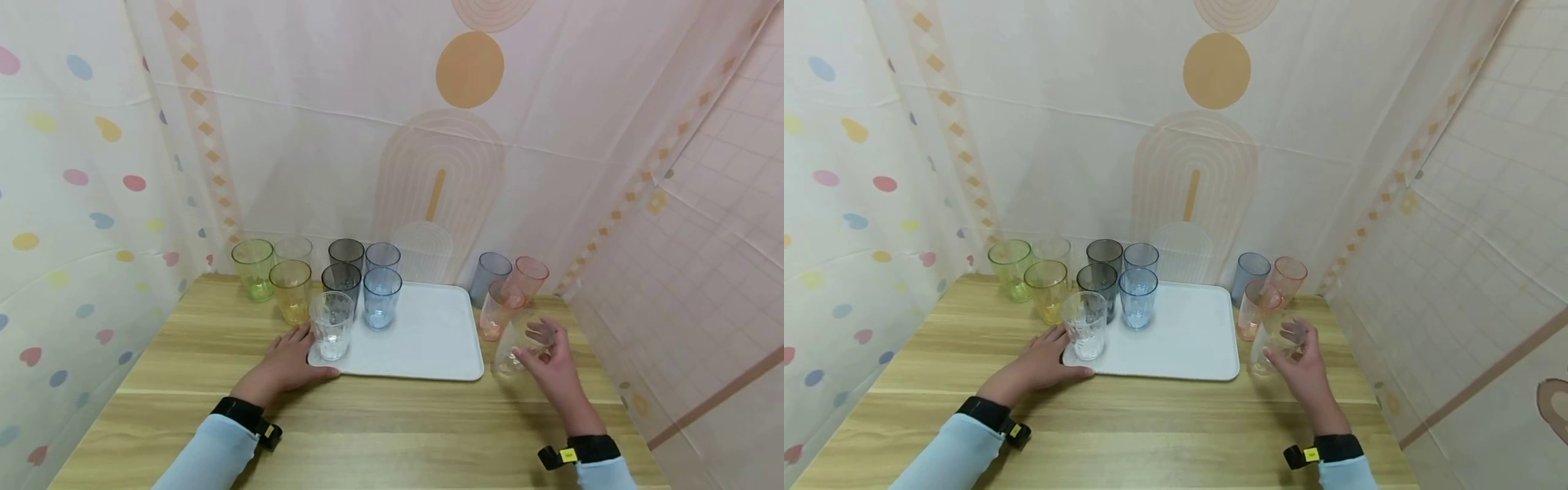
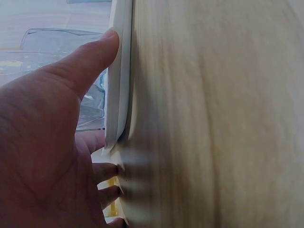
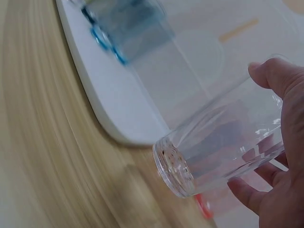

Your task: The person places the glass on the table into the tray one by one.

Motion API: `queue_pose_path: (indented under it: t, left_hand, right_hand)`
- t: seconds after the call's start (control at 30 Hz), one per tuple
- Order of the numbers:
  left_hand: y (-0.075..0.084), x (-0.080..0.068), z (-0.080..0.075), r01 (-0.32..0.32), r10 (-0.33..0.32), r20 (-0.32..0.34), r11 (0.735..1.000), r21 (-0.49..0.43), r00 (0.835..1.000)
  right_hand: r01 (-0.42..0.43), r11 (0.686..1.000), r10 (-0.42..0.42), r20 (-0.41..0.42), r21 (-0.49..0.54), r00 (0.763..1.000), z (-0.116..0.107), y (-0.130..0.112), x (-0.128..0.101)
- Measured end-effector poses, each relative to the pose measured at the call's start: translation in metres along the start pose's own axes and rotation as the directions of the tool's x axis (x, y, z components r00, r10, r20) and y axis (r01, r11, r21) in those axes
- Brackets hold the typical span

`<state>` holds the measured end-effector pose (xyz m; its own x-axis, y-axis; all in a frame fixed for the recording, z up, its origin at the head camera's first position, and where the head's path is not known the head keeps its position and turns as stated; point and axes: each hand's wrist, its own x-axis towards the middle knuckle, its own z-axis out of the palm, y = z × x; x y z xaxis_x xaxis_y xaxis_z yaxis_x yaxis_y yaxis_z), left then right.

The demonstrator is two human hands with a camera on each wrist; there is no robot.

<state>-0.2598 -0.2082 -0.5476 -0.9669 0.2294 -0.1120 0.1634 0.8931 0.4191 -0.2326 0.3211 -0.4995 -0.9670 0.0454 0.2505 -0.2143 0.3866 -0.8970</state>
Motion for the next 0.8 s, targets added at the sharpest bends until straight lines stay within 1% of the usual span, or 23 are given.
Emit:
queue_pose_path:
  t: [0.17,0.27,0.4,0.6,0.8]
  left_hand:
    - [-0.002,0.0,0.0,0.006,-0.006,-0.001,1.0,0.004,1.0]
    - [-0.002,-0.001,0.0,0.006,-0.006,0.002,1.0,0.006,1.0]
    - [-0.001,-0.001,-0.001,0.005,-0.005,0.003,1.0,0.0,1.0]
    - [-0.001,-0.001,-0.001,0.004,-0.004,0.003,1.0,-0.009,1.0]
    - [0.002,-0.003,-0.001,0.006,-0.006,-0.001,1.0,-0.028,1.0]
  right_hand:
    - [0.048,0.996,-0.054,0.077,0.07,0.996,0.025,-0.011,-0.002]
    - [0.081,0.989,-0.096,0.114,0.125,0.989,0.045,-0.016,0.001]
    - [0.101,0.98,-0.13,0.167,0.17,0.977,0.073,-0.023,0.004]
    - [0.134,0.977,-0.177,0.275,0.168,0.945,0.113,-0.036,0.01]
    - [0.118,0.983,-0.163,0.36,0.144,0.918,0.145,-0.052,0.017]
